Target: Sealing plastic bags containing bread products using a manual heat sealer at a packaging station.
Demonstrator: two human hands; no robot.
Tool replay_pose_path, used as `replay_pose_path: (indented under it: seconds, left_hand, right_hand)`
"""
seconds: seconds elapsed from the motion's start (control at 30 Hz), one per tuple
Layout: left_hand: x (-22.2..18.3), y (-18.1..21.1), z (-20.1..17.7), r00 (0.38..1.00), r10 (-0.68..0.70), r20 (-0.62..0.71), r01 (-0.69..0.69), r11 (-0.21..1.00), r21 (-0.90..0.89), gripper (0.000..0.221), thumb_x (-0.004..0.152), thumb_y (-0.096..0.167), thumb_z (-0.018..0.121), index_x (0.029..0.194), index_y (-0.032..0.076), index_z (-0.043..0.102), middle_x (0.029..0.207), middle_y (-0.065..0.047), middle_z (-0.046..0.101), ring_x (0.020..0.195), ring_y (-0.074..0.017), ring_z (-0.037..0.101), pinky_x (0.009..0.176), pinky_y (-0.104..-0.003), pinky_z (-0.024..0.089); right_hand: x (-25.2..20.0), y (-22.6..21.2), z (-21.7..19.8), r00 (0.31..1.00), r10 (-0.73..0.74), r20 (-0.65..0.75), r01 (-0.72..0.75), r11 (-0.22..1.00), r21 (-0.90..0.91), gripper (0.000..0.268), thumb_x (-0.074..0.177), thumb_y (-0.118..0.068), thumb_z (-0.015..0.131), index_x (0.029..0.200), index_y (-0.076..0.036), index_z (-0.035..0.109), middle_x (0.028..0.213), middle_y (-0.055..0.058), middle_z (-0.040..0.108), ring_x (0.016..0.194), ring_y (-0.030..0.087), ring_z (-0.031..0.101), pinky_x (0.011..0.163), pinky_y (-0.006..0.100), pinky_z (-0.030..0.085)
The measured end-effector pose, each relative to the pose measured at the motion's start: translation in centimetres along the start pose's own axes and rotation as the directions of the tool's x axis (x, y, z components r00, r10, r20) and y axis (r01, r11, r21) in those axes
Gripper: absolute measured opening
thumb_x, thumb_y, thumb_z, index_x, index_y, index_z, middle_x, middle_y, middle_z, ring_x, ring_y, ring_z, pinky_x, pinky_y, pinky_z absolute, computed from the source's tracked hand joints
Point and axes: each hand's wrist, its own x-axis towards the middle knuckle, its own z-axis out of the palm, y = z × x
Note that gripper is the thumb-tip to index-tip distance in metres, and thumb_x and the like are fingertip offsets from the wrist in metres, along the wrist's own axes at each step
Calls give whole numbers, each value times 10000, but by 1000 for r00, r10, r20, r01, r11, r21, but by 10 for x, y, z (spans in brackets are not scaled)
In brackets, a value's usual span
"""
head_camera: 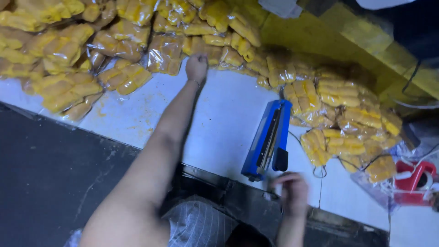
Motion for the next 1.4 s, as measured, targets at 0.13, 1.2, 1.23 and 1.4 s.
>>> replay_pose_path:
  seconds: [0.13, 1.2, 1.23, 1.4]
  left_hand:
    - [-81, 45, -88, 937, 349, 12, -349, 937, -31, 147, 870, 239, 547, 765, 147, 592, 738, -73, 636, 729, -264, 604, 675, -429, 427]
    - [-400, 175, -13, 849, 199, 490, -358, 897, 257, 543, 1106, 327, 355, 1576, 59, 306, 1466, -303, 424, 1320, -496, 416, 1067, -654, 336]
    - [-401, 164, -9, 856, 129, 500, -307, 906, 292, 575, 1103, 385, 315, 1590, 80, 291, 1471, -292, 434, 1335, -486, 423, 1058, -668, 346]
    - [-404, 154, -8, 864, 122, 488, -327, 874, 360, 632, 1092, 502, 270, 1594, 120, 313, 1441, -251, 505, 1326, -439, 490, 1060, -631, 366]
  right_hand:
    - [-41, 10, 75, 785, 563, 257, -512, 824, -243, 245, 972, -198, 567, 1099, -44, 708, 1104, 152, 764, 939, 263, 761, 794, 379, 639]
    - [80, 120, -100, 741, 648, -179, -626, 762, 167, 482, 877, -280, 849, 1258, -110, 608, 1084, 131, 720, 932, 265, 744, 749, 379, 629]
    - [78, 107, -93, 737, 648, -192, -627, 762, 163, 489, 865, -272, 855, 1258, -113, 612, 1074, 128, 718, 924, 267, 743, 747, 391, 628]
    - [76, 102, -90, 747, 639, -183, -626, 769, 130, 473, 871, -264, 850, 1253, -127, 608, 1091, 109, 717, 951, 256, 735, 789, 389, 618]
